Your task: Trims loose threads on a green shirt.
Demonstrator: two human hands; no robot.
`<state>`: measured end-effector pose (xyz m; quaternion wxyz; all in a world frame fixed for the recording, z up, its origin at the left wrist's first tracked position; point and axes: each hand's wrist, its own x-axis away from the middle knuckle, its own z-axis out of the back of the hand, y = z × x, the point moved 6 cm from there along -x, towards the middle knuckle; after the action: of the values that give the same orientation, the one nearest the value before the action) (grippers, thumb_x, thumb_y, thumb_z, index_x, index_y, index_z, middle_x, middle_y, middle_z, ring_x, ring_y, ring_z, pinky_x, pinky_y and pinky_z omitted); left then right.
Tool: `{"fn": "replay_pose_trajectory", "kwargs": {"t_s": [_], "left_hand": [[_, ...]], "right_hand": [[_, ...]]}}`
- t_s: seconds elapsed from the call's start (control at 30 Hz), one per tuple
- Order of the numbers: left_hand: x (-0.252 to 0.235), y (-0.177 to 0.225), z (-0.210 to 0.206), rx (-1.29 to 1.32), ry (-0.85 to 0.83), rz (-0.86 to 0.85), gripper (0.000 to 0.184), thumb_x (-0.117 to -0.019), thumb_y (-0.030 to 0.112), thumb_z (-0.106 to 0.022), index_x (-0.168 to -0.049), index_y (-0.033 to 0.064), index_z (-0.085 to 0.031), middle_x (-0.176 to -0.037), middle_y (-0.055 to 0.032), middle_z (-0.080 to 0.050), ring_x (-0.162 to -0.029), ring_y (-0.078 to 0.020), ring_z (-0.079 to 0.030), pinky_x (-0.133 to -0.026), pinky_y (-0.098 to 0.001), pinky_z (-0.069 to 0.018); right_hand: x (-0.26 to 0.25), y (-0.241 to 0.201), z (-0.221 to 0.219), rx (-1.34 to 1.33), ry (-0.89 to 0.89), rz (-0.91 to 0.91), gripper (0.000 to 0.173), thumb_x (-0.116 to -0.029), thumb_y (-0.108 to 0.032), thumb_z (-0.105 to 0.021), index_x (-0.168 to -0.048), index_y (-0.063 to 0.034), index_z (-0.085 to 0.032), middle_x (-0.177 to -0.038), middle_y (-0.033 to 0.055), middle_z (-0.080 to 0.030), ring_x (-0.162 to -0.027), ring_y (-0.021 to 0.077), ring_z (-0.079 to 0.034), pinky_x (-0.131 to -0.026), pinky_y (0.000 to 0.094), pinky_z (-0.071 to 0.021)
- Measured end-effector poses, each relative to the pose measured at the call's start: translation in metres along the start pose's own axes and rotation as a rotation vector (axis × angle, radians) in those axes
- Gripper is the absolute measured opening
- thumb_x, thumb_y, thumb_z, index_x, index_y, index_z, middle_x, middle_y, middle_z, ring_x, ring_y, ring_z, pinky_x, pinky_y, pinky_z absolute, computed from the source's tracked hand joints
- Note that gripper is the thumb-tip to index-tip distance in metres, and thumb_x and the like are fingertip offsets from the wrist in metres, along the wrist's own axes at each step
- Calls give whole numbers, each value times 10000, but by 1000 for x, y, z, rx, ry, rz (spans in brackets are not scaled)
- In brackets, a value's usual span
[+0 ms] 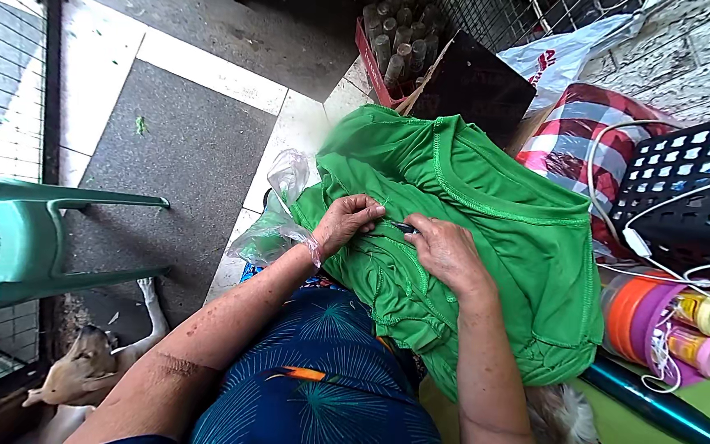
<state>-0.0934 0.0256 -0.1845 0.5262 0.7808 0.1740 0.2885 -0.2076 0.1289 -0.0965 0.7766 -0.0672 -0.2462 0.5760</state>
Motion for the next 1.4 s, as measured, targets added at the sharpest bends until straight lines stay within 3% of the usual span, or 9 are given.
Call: {"fn": "replay_pose_trajectory", "kwargs": {"t_s": [0.13, 0.2, 0.3, 0.47, 0.67, 0.93, 1.17, 1.3, 1.4], "left_hand": [[4, 2, 4, -152, -16, -90, 87, -978, 67, -645, -927, 17, -694, -850, 28, -671, -711, 6, -636, -692, -168, -558], [7, 7, 2, -323, -54, -226, 124, -952, 109, -685, -978, -7, -723, -942, -29, -665, -790, -8, -633, -750, -168, -545], [13, 15, -4, -534, -20, -431, 96, -892, 92, -760, -917, 0, -744, -930, -94, -688, -823, -81, -646, -770, -200, -534], [19, 20, -7, -691, 15, -661, 96, -938, 53, -685, -907, -18, -741, -892, -124, -699, -848, -150, -676, -825, -237, -541], [10, 15, -3, -619, -27, -575, 183, -1015, 62, -564, -955, -78, -665, -775, -126, -683, -681, -111, -667, -702, -221, -562], [15, 13, -4, -649, -12, -569, 148, -1023, 49, -545, -1027, -58, -647, -814, -133, -666, -687, -150, -661, -693, -261, -574], [14, 11, -4, -643, 10, -550, 158, -1035, 62, -533, -1028, -57, -636, -809, -128, -667, -679, -148, -659, -681, -262, -572], [15, 10, -2, -631, 31, -553, 157, -1028, 67, -548, -1015, -58, -642, -866, -142, -646, -701, -149, -648, -695, -260, -570], [18, 11, -3, -631, 51, -570, 143, -1017, 66, -568, -1009, -51, -649, -941, -151, -613, -724, -141, -628, -698, -241, -556]], "right_hand": [[1, 15, 4, -212, 32, -24, 231, -987, -93, -663, -1196, 7, -670, -956, 210, -707, -873, 377, -699, -771, 595, -533], [3, 20, 5, -313, 111, -15, 250, -974, -77, -671, -1204, 21, -659, -943, 191, -697, -820, 318, -676, -742, 534, -537], [5, 21, 8, -390, 151, -24, 246, -961, -65, -683, -1191, 20, -658, -904, 144, -667, -744, 212, -611, -687, 402, -514], [5, 20, 4, -332, 172, 8, 227, -949, -72, -698, -1160, 9, -676, -870, 151, -680, -716, 254, -633, -659, 457, -523], [4, 15, 2, -225, 151, 60, 233, -936, -75, -711, -1151, 13, -698, -936, 189, -714, -847, 349, -704, -743, 555, -548], [-2, -15, -2, 64, 22, -37, 189, -967, -80, -683, -1126, 20, -700, -928, 227, -700, -871, 409, -703, -753, 581, -536], [-6, -13, -8, 101, 30, -13, 147, -995, -80, -636, -1080, 18, -706, -873, 216, -695, -801, 401, -705, -676, 560, -533], [-9, -10, -1, 20, -131, -74, 208, -1017, -143, -637, -1161, 4, -669, -947, 208, -691, -902, 393, -693, -774, 578, -530], [-14, -19, -1, 103, -179, -83, 193, -1018, -147, -635, -1148, -10, -675, -953, 207, -693, -906, 394, -695, -762, 572, -529]]}}
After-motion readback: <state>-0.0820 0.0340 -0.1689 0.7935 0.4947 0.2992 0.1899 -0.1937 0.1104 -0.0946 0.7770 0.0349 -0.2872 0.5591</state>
